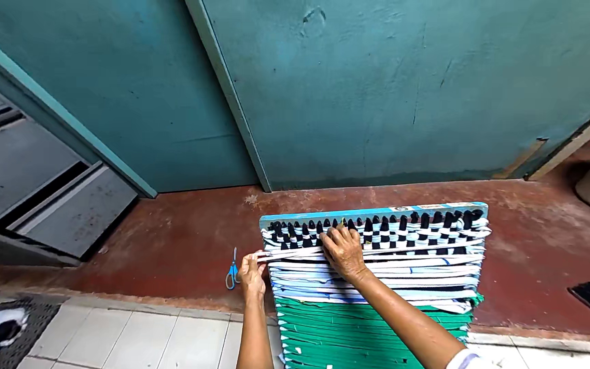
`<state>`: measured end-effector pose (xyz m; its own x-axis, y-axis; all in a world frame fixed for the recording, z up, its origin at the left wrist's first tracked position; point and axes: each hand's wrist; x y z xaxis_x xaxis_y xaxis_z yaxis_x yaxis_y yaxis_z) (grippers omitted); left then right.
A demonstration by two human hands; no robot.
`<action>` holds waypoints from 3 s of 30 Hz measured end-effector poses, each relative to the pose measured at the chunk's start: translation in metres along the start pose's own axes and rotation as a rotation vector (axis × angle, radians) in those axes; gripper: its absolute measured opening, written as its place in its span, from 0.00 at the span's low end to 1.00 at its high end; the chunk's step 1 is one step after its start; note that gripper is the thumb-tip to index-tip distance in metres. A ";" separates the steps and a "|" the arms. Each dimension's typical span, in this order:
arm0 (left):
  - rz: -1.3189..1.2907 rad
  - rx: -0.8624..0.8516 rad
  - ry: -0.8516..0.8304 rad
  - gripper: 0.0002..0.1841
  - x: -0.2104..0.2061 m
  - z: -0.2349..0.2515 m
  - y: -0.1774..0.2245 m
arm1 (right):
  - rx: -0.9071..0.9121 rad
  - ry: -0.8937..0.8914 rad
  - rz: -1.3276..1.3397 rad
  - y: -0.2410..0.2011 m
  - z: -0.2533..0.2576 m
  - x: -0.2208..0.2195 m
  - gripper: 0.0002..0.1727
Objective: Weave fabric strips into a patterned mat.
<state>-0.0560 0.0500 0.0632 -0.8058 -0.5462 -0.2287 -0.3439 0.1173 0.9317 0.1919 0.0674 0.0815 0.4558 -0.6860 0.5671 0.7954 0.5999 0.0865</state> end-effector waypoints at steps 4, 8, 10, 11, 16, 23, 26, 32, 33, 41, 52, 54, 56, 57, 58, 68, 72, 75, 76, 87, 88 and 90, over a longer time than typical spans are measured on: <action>0.161 -0.118 -0.038 0.09 0.000 0.000 0.004 | 0.070 0.022 -0.022 -0.008 0.014 -0.009 0.16; 0.051 -0.114 -0.207 0.10 0.019 0.001 -0.004 | 0.079 -0.024 0.076 -0.011 0.025 -0.022 0.21; -0.090 -0.094 -0.310 0.12 0.031 0.005 -0.013 | 0.067 -0.095 0.102 -0.010 0.028 -0.021 0.28; -0.148 -0.083 -0.344 0.13 0.034 0.006 -0.018 | 0.061 -0.130 0.108 -0.010 0.030 -0.018 0.31; -0.204 -0.091 -0.289 0.12 0.024 0.011 -0.033 | 0.052 -0.206 0.097 -0.010 0.035 -0.016 0.32; -0.144 -0.074 -0.248 0.12 0.022 0.009 -0.029 | 0.103 -0.185 0.075 -0.004 0.034 -0.019 0.27; -0.090 -0.068 -0.234 0.11 0.020 0.008 -0.024 | 0.084 -0.290 0.202 -0.004 0.042 -0.007 0.34; 0.022 -0.109 -0.208 0.10 0.018 0.004 -0.021 | 0.076 -0.314 0.181 -0.018 0.052 -0.015 0.38; 0.024 -0.113 -0.201 0.10 0.018 0.004 -0.022 | 0.074 -0.288 0.177 -0.019 0.051 -0.017 0.37; -0.108 -0.051 -0.250 0.12 0.021 0.007 -0.024 | 0.086 -0.261 0.112 -0.021 0.053 -0.023 0.33; -0.086 -0.015 -0.205 0.11 0.018 0.006 -0.021 | 0.147 -0.085 0.001 -0.021 0.052 -0.047 0.27; -0.077 -0.016 -0.196 0.11 0.017 0.006 -0.021 | 0.138 -0.073 0.010 -0.020 0.052 -0.048 0.26; -0.062 -0.018 -0.184 0.11 0.017 0.005 -0.020 | 0.107 -0.106 0.047 -0.023 0.053 -0.043 0.29; -0.053 -0.020 -0.179 0.10 0.016 0.004 -0.020 | 0.084 -0.143 0.075 -0.025 0.055 -0.038 0.34; -0.045 -0.021 -0.174 0.10 0.016 0.004 -0.020 | 0.063 -0.186 0.106 -0.027 0.058 -0.032 0.39; -0.028 -0.011 -0.163 0.10 0.014 0.004 -0.019 | 0.098 -0.344 0.154 -0.057 0.080 -0.045 0.49; -0.029 -0.009 -0.161 0.10 0.014 0.005 -0.020 | 0.102 -0.321 0.142 -0.058 0.081 -0.048 0.50; -0.027 -0.004 -0.159 0.10 0.014 0.004 -0.020 | 0.072 -0.329 0.139 -0.062 0.082 -0.049 0.49; -0.024 -0.007 -0.160 0.10 0.014 0.003 -0.019 | 0.074 -0.290 0.119 -0.063 0.080 -0.052 0.48; -0.017 -0.006 -0.148 0.10 0.014 0.002 -0.016 | 0.088 -0.112 0.012 -0.065 0.077 -0.071 0.38; -0.020 -0.003 -0.148 0.10 0.013 0.002 -0.015 | 0.083 -0.109 0.025 -0.065 0.079 -0.072 0.34; -0.018 -0.004 -0.147 0.10 0.013 0.002 -0.015 | 0.072 -0.103 0.038 -0.066 0.081 -0.074 0.28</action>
<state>-0.0626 0.0429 0.0452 -0.8615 -0.4207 -0.2844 -0.3577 0.1052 0.9279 0.0734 0.1121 0.1006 0.4389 -0.6186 0.6517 0.7456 0.6554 0.1200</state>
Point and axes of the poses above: each hand's wrist, its own z-axis towards the middle knuckle, its own x-axis out of the back of the hand, y = z × x, and after that the axes turned 13 degrees about x, right-handed
